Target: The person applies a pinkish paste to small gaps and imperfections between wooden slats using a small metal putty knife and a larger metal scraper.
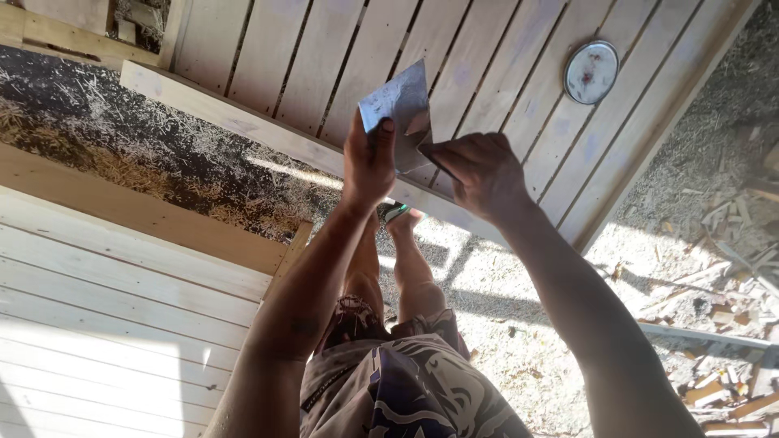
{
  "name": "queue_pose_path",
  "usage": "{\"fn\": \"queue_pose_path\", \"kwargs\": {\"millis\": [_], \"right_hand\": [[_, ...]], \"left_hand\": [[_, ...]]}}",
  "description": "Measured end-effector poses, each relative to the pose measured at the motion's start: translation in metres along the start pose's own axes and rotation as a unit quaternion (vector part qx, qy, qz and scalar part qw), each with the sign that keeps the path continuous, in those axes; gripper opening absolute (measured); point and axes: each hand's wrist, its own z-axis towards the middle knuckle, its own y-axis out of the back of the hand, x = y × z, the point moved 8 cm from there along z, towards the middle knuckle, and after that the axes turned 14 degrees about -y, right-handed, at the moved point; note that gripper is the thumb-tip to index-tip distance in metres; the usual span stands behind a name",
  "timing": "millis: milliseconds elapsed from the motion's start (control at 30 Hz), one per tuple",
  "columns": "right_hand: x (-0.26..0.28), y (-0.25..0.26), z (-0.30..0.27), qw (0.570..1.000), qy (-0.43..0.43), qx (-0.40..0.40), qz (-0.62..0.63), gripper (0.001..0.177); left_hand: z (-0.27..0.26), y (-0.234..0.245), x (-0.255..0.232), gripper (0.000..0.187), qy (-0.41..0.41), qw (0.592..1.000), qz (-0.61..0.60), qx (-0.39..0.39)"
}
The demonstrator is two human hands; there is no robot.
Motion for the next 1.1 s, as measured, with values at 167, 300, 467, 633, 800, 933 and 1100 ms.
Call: {"fn": "queue_pose_path", "kwargs": {"millis": [167, 300, 467, 633, 800, 933, 1100], "right_hand": [[-0.012, -0.065, 0.015, 0.996, 0.024, 0.08, 0.024, 0.044], [-0.11, -0.159, 0.056, 0.963, -0.144, 0.181, 0.135, 0.021], [-0.207, -0.252, 0.108, 0.991, -0.125, 0.055, -0.006, 0.029], [-0.232, -0.329, 0.115, 0.991, -0.127, -0.027, -0.04, 0.052], [-0.206, -0.333, 0.08, 0.994, -0.103, -0.041, -0.021, 0.053], [-0.222, -0.318, 0.093, 0.994, -0.081, 0.07, -0.011, 0.04], [-0.249, -0.317, 0.142, 0.992, -0.122, 0.001, -0.021, 0.039]], "left_hand": [[0.005, 0.024, 0.044, 0.026, 0.002, 0.991, -0.017, -0.133], [0.013, 0.103, 0.12, 0.026, 0.055, 0.984, -0.009, -0.17], [0.012, 0.18, 0.176, 0.025, 0.034, 0.99, -0.004, -0.137], [-0.027, 0.211, 0.181, 0.032, 0.007, 0.98, 0.021, -0.199], [-0.031, 0.213, 0.176, 0.041, 0.001, 0.975, -0.01, -0.22], [-0.026, 0.206, 0.165, 0.042, -0.011, 0.978, -0.017, -0.208], [-0.024, 0.212, 0.173, 0.042, -0.019, 0.971, -0.041, -0.233]]}}
